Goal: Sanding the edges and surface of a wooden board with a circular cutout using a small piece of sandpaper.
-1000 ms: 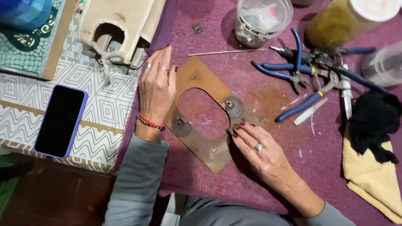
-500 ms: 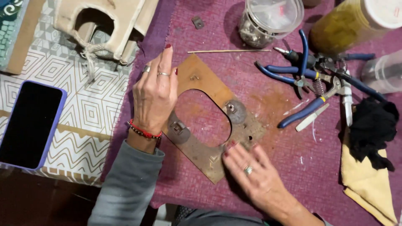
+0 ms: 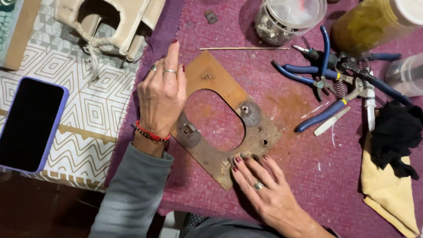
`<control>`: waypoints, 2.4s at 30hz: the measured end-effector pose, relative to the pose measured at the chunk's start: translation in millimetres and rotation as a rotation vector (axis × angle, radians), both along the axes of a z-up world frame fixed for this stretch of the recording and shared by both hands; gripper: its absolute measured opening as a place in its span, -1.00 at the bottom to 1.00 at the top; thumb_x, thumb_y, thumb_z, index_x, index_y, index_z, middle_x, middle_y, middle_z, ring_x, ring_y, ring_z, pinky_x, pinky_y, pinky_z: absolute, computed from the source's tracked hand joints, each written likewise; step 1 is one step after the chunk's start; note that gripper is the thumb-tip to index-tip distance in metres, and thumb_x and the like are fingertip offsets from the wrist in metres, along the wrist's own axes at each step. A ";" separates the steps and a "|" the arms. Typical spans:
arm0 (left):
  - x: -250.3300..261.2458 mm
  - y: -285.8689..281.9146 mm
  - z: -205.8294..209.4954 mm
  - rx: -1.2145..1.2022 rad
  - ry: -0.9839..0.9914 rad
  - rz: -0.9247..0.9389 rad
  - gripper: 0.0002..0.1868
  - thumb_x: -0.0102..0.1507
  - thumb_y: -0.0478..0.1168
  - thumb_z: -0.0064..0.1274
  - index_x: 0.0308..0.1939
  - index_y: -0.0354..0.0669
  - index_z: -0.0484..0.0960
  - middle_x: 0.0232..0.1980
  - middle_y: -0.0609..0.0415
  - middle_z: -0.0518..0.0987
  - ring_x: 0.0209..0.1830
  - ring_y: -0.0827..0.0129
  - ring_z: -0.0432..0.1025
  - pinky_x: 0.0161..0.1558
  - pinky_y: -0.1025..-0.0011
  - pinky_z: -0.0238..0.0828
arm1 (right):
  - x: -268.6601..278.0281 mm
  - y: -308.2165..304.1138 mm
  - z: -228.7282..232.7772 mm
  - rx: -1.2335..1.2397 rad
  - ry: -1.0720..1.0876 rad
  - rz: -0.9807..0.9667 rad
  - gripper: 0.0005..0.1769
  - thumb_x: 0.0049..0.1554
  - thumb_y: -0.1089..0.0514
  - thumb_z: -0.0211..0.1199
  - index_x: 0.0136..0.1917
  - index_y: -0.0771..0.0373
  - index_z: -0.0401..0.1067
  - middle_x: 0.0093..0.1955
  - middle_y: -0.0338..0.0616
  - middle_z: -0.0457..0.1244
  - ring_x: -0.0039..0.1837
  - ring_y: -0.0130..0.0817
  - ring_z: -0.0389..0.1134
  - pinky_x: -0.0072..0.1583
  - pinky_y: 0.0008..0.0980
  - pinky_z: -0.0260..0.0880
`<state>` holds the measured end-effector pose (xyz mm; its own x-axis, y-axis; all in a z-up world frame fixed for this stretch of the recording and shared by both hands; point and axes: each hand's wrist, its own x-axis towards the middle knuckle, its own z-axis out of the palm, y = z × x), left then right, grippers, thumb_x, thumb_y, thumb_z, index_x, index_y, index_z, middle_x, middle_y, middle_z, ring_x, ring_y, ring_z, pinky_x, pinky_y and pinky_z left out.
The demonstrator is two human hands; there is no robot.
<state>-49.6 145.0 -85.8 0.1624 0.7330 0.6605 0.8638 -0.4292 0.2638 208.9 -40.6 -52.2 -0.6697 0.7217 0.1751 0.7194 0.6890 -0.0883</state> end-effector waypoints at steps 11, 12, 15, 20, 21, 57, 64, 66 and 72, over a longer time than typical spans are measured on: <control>1.1 3.7 -6.2 0.023 -0.026 -0.037 -0.35 0.26 -0.57 0.22 0.41 -0.42 0.33 -0.13 -0.15 0.73 -0.48 0.33 0.49 -0.52 0.44 0.41 | 16.2 7.7 -5.8 0.034 -0.093 0.012 -0.39 0.18 0.06 0.03 0.47 0.30 0.25 0.58 -0.08 0.13 0.50 -0.20 0.17 0.39 -0.17 0.09; 0.9 3.4 -7.5 0.021 -0.011 -0.038 -0.32 0.27 -0.56 0.23 0.44 -0.39 0.31 -0.17 -0.10 0.72 -0.54 0.39 0.42 -0.58 0.48 0.32 | 23.8 6.2 -12.1 0.049 -0.119 -0.008 -0.38 0.18 0.07 0.05 0.49 0.24 0.25 0.56 -0.15 0.15 0.49 -0.21 0.16 0.39 -0.15 0.08; 1.6 -2.0 2.7 0.024 -0.012 -0.021 -0.32 0.28 -0.52 0.23 0.44 -0.34 0.31 -0.02 -0.12 0.74 -0.39 0.24 0.57 -0.43 0.33 0.43 | 4.8 24.8 -3.2 0.027 -0.052 -0.033 -0.36 0.14 0.15 0.09 0.48 0.33 0.24 0.56 -0.05 0.16 0.52 -0.18 0.17 0.39 -0.16 0.13; 0.3 -1.7 1.9 -0.002 -0.030 -0.031 -0.31 0.30 -0.49 0.24 0.46 -0.29 0.28 0.04 -0.10 0.76 -0.24 0.24 0.67 -0.39 0.37 0.48 | 11.1 3.7 -6.5 0.003 -0.031 0.047 -0.40 0.19 0.08 0.04 0.45 0.34 0.25 0.53 -0.02 0.17 0.52 -0.12 0.16 0.37 -0.13 0.10; -0.6 -3.2 0.7 -0.006 -0.026 -0.034 -0.29 0.30 -0.49 0.24 0.47 -0.28 0.27 0.05 -0.09 0.76 -0.24 0.26 0.66 -0.39 0.38 0.47 | 16.6 0.3 -11.4 0.031 -0.063 0.028 -0.39 0.19 0.07 0.06 0.48 0.27 0.25 0.56 -0.10 0.16 0.53 -0.20 0.15 0.38 -0.12 0.04; 0.3 -4.9 10.6 0.001 -0.035 -0.064 -0.38 0.28 -0.47 0.21 0.40 -0.35 0.36 0.01 -0.03 0.73 -0.29 0.22 0.62 -0.35 0.31 0.47 | -5.3 -8.4 -0.2 0.056 -0.065 -0.111 -0.41 0.17 0.06 0.06 0.43 0.30 0.27 0.55 -0.05 0.14 0.43 -0.22 0.21 0.27 -0.19 0.10; 0.3 -2.4 11.8 0.004 -0.046 -0.072 -0.37 0.28 -0.48 0.20 0.42 -0.33 0.35 0.00 -0.02 0.72 -0.30 0.22 0.61 -0.35 0.30 0.45 | -17.9 18.1 -8.5 0.137 -0.060 -0.252 -0.36 0.12 0.13 0.10 0.45 0.34 0.25 0.53 0.10 0.16 0.45 -0.11 0.17 0.31 -0.09 0.07; 0.7 -4.8 11.3 0.002 -0.050 -0.071 -0.38 0.26 -0.50 0.22 0.38 -0.37 0.39 -0.01 -0.04 0.72 -0.31 0.26 0.61 -0.37 0.33 0.45 | -18.2 8.1 -9.9 0.116 -0.026 -0.264 -0.41 0.17 0.11 0.06 0.44 0.35 0.27 0.55 0.13 0.12 0.46 -0.09 0.19 0.30 -0.13 0.10; 3.1 -6.8 18.1 0.018 -0.023 -0.070 -0.40 0.23 -0.51 0.22 0.35 -0.38 0.43 -0.02 -0.04 0.74 -0.30 0.28 0.62 -0.37 0.34 0.45 | -21.5 17.5 -16.3 0.182 -0.027 -0.323 -0.40 0.14 0.18 0.19 0.42 0.39 0.29 0.50 0.12 0.19 0.46 -0.11 0.19 0.34 -0.06 0.05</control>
